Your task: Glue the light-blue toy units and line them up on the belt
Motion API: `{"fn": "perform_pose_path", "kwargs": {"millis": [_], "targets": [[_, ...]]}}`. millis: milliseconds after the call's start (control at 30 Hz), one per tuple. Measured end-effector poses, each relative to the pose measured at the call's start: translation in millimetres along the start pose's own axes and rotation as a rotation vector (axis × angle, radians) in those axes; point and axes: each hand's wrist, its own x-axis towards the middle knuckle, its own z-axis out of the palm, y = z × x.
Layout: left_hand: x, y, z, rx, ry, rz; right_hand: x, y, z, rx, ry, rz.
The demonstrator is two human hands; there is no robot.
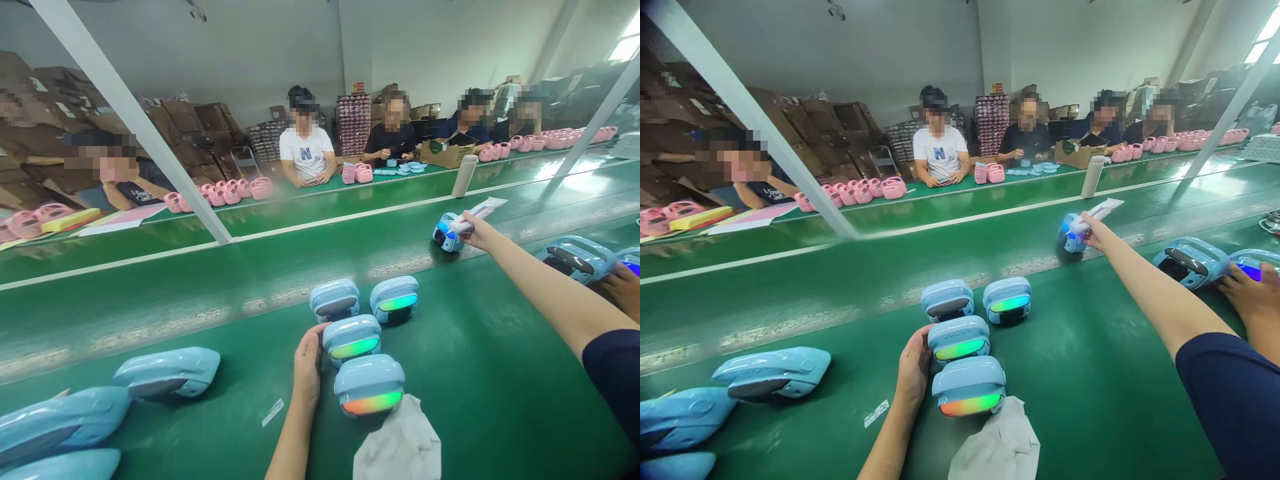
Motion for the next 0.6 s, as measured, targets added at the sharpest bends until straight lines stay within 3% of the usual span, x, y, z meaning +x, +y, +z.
{"fn": "perform_pose_path", "kwargs": {"millis": [167, 367, 500, 600], "targets": [[0, -1, 0.1, -0.033, -0.029, 0.024, -32, -14, -1, 0.055, -0.054, 0.096], [0, -2, -0.9, -0.004, -0.053, 0.048, -105, -34, -37, 0.068, -0.230, 0.127], [1, -6, -3.1, 0.038, -0.084, 0.086, -157, -24, -51, -0.057, -0.543, 0.114], [0, -8, 0.9, -0.035, -0.097, 0.062, -194, -2, -39, -0.112, -0.740, 0.151]]}}
